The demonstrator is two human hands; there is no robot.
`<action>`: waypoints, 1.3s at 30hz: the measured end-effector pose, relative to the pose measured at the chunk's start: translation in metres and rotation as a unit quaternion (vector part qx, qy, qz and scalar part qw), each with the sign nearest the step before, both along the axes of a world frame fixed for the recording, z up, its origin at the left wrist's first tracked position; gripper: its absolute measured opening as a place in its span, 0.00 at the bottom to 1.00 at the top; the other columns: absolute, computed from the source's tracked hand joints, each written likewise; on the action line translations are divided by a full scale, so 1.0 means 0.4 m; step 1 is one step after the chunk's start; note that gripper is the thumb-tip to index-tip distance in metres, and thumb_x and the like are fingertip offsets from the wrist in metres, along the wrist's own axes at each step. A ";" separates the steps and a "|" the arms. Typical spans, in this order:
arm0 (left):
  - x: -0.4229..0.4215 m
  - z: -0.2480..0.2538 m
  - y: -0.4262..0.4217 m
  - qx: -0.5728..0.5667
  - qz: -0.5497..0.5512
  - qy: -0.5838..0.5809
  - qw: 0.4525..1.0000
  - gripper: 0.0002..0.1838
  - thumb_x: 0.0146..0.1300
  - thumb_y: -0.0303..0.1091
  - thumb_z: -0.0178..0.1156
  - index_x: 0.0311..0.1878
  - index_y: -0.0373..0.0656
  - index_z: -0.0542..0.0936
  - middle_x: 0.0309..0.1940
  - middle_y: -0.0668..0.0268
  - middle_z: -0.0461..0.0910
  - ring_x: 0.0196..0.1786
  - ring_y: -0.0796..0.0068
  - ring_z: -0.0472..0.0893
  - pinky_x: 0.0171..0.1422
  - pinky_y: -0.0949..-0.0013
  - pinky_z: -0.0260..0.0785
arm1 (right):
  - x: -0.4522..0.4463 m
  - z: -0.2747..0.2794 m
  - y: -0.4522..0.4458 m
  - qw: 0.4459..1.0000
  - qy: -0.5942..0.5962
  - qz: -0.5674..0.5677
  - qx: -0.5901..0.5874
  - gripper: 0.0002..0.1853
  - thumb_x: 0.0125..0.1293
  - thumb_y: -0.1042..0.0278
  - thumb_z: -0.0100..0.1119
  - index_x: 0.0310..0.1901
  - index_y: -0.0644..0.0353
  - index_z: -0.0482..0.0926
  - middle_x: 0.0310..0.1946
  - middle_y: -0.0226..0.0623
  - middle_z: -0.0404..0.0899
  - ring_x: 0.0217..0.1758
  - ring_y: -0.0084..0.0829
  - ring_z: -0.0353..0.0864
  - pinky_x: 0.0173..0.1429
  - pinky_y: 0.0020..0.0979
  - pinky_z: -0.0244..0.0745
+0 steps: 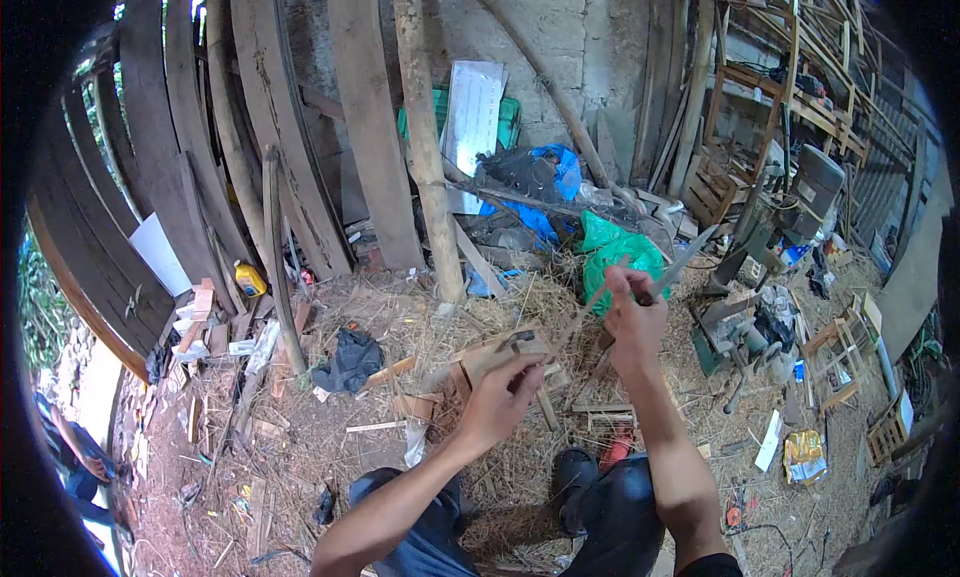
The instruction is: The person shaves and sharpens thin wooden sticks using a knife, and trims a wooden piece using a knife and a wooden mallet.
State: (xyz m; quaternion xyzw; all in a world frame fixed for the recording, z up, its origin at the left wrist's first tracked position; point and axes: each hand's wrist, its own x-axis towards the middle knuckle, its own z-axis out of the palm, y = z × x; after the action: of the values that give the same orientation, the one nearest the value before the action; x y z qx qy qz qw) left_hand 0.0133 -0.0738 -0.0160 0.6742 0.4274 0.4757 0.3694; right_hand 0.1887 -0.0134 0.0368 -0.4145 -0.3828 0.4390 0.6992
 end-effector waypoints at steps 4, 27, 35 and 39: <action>0.004 0.003 0.010 -0.180 -0.059 -0.151 0.970 0.16 0.70 0.33 0.49 0.58 0.41 0.71 0.28 0.70 0.70 0.21 0.85 0.67 0.26 0.79 0.60 | 0.017 -0.102 0.080 0.995 -0.074 0.018 0.060 0.07 0.62 0.69 0.56 0.27 0.60 0.78 0.18 0.28 0.72 0.15 0.23 0.66 0.21 0.28 0.60; 0.015 0.017 -0.013 -0.378 -0.154 -0.420 0.811 0.20 0.72 0.34 0.44 0.66 0.48 0.64 0.27 0.73 0.62 0.15 0.88 0.54 0.19 0.82 0.47 | 0.065 -0.157 0.118 0.691 -0.696 -0.189 -0.044 0.10 0.53 0.60 0.58 0.25 0.55 0.83 0.23 0.47 0.81 0.28 0.44 0.83 0.33 0.42 0.77; -0.005 0.014 0.004 -0.376 -0.118 -0.411 0.822 0.19 0.72 0.34 0.44 0.65 0.48 0.65 0.27 0.74 0.63 0.14 0.88 0.54 0.19 0.81 0.46 | -0.066 -0.173 0.019 0.667 -0.733 -0.054 0.121 0.06 0.49 0.63 0.59 0.22 0.52 0.81 0.15 0.40 0.77 0.19 0.42 0.78 0.26 0.40 0.72; -0.003 0.022 0.008 -0.358 -0.090 -0.402 0.838 0.18 0.72 0.35 0.43 0.63 0.48 0.66 0.26 0.74 0.63 0.13 0.88 0.54 0.18 0.80 0.46 | -0.020 -0.172 0.079 0.687 -0.714 -0.092 0.100 0.11 0.56 0.61 0.55 0.19 0.53 0.79 0.17 0.43 0.79 0.20 0.41 0.81 0.27 0.40 0.75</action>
State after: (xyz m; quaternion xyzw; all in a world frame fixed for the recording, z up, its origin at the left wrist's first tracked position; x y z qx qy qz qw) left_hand 0.0122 -0.0705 -0.0072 0.2799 0.3194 0.4831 0.7657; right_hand 0.1809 0.0182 -0.0318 -0.5639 -0.7677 -0.0968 0.2888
